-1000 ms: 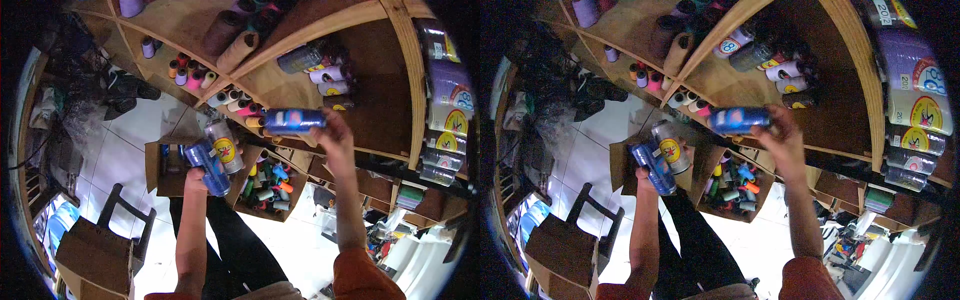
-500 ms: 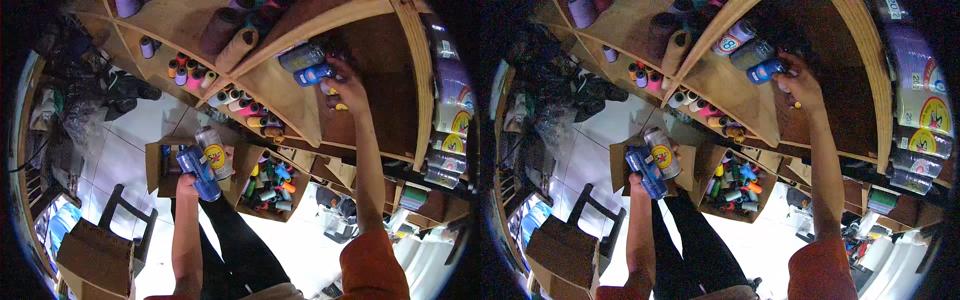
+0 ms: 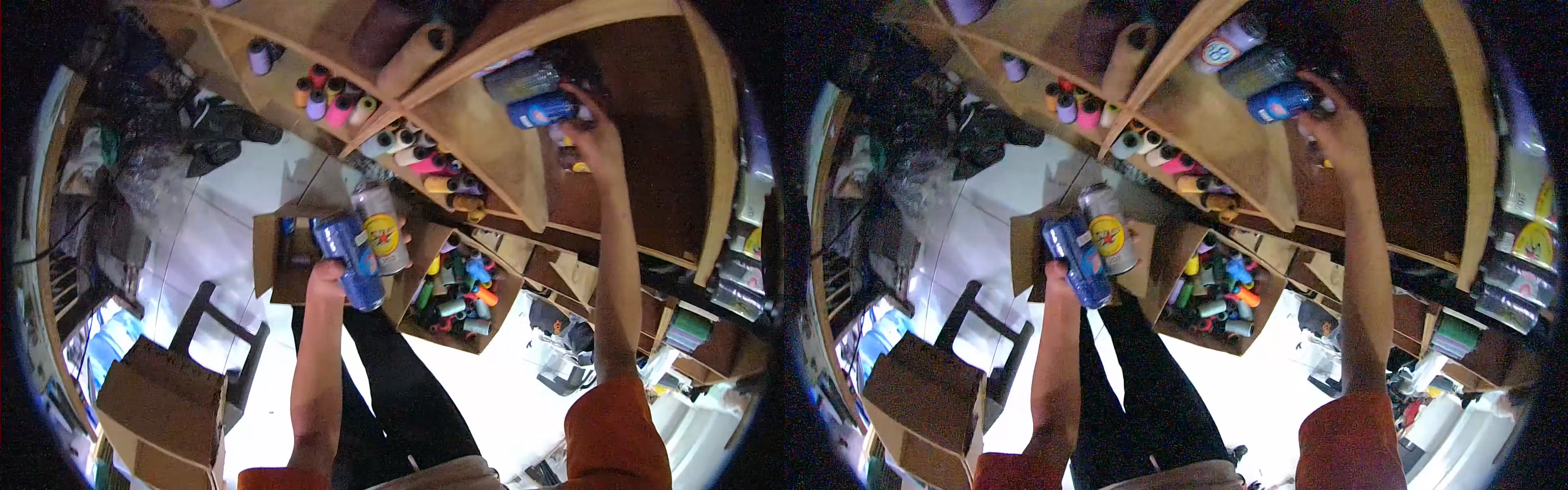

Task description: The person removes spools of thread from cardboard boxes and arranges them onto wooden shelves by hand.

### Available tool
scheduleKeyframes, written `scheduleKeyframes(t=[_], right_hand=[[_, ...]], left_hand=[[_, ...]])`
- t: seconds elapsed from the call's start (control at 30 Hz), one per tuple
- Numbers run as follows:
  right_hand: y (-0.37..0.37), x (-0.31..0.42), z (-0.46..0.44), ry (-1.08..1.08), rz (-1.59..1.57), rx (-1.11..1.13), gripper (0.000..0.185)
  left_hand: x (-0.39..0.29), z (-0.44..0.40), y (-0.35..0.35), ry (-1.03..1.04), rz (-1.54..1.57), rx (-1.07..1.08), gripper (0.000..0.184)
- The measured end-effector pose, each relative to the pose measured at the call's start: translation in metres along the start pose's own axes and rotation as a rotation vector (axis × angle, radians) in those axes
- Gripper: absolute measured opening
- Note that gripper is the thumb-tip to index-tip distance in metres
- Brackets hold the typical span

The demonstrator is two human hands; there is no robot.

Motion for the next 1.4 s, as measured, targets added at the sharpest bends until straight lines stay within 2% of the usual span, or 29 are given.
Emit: scheduleKeyframes(t=[0.1,0.2,0.27,0.3,0.33,0.37,0.4,0.43,0.47,0.53,0.63,0.67,0.7,0.77,0.83,0.93,1.13,1.23,1.33,1.4], right_hand=[[0.001,0.001,0.001,-0.089,0.010,-0.026,0.053],[0.004,0.065,0.047,-0.446,0.518,-0.380,0.053],[0.038,0.074,0.081,-0.347,0.303,-0.240,0.054],[0.063,0.065,0.094,-0.303,0.201,0.018,0.052],[0.092,0.066,0.109,-0.086,-0.055,0.159,0.053],[0.114,0.052,0.122,0.018,-0.148,0.282,0.057],[0.124,0.062,0.129,0.026,-0.111,0.347,0.061],[0.136,0.052,0.136,0.063,-0.234,0.355,0.065],[0.139,0.053,0.137,-0.021,-0.235,0.350,0.062],[0.140,0.047,0.143,0.100,-0.014,0.551,0.052],[0.094,0.044,0.139,0.426,0.062,0.510,0.044],[0.075,0.031,0.128,-0.068,0.033,0.273,0.045],[0.051,0.020,0.119,0.153,0.032,0.191,0.043],[0.006,0.001,0.101,0.286,0.108,-0.050,0.043],[-0.026,0.004,0.082,0.008,0.299,-0.266,0.045],[-0.048,-0.021,0.048,-0.012,0.370,-0.309,0.052],[-0.033,-0.056,0.009,0.193,0.105,-0.167,0.056],[-0.030,-0.060,0.008,0.223,0.025,-0.115,0.058],[-0.035,-0.046,0.013,0.049,0.220,-0.274,0.055],[-0.035,-0.037,0.019,0.007,0.295,-0.311,0.051]], left_hand=[[-0.005,-0.002,0.006,0.013,-0.014,0.021,0.104],[-0.005,-0.006,0.012,0.030,0.008,0.048,0.100],[-0.002,-0.008,0.017,0.026,0.048,0.029,0.095],[0.002,-0.001,0.002,-0.001,0.052,0.053,0.092],[0.006,0.012,-0.027,-0.029,0.055,0.082,0.089],[0.007,0.017,-0.035,-0.078,0.000,0.062,0.083],[0.008,0.023,-0.042,-0.128,-0.053,0.043,0.079],[0.007,0.025,-0.033,-0.182,-0.223,0.005,0.080],[0.006,0.024,-0.022,-0.233,-0.394,-0.033,0.081],[0.007,0.013,0.007,-0.217,-0.494,-0.044,0.087],[0.013,0.006,0.012,-0.255,-0.573,-0.040,0.090],[0.016,0.005,0.012,-0.276,-0.586,-0.036,0.090],[0.018,0.001,0.017,-0.248,-0.497,0.001,0.087],[0.022,-0.011,0.028,-0.188,-0.317,0.077,0.081],[0.024,-0.011,0.024,-0.165,-0.268,0.070,0.078],[0.024,-0.012,0.018,-0.178,-0.297,0.144,0.076],[0.020,-0.003,0.019,-0.232,-0.337,0.068,0.079],[0.017,0.001,0.012,-0.262,-0.372,0.022,0.081],[0.015,0.002,0.011,-0.233,-0.409,-0.037,0.081],[0.014,-0.001,0.017,-0.206,-0.384,-0.092,0.079]])
Point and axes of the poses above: each hand's wrist, its own z-axis away from the middle knuckle, its own y-axis out of the palm, x = y × z, the point moved 6 cm from there along -z, towards the middle knuckle, and after that the axes turned 6 degrees about y, right-handed, at the moved point
